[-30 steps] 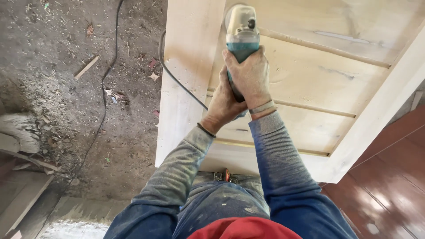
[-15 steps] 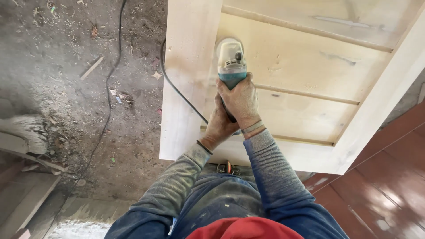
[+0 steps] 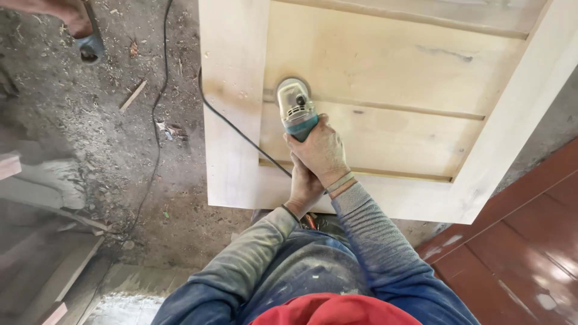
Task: Sanding the surface of a wooden door using an angle grinder with a sanding disc attachment.
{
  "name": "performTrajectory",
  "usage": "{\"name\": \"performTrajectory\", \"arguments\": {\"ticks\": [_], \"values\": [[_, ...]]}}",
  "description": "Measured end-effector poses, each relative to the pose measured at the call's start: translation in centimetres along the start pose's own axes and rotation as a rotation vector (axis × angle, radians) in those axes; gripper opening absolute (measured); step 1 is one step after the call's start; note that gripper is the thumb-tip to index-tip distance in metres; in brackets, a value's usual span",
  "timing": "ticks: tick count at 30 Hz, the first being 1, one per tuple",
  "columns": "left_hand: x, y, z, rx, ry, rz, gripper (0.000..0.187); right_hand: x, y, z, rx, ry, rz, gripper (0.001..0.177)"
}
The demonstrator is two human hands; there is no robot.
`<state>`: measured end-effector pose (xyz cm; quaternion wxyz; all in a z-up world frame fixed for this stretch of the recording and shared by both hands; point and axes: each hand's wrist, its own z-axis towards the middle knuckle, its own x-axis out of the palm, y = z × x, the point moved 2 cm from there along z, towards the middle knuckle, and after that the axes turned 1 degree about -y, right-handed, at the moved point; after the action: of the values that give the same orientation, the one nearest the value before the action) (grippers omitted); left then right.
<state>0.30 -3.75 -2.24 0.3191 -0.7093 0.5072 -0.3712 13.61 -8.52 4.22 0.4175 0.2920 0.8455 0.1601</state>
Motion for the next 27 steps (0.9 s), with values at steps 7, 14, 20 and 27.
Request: {"name": "performTrajectory", "arguments": {"ticks": [7, 14, 20, 27], "values": [[6.5, 1.9, -0.4, 0.088, 0.049, 0.213, 0.088, -3.6, -6.3, 0.0, 0.017, -0.036, 0.001, 0.071], [12.5, 4.1, -0.6, -0.041, 0.137, 0.12, 0.082, -7.0, -12.1, -0.4, 0.098, -0.041, 0.032, 0.074], [17.5, 5.9, -0.7, -0.459, 0.082, -0.754, 0.084, -9.9, -17.1, -1.1, 0.149, -0.121, 0.024, 0.078], [22.1, 4.2, -1.4, -0.099, 0.231, 0.441, 0.112, -13.1, -23.4, -2.5, 0.248, -0.273, 0.148, 0.072]]}}
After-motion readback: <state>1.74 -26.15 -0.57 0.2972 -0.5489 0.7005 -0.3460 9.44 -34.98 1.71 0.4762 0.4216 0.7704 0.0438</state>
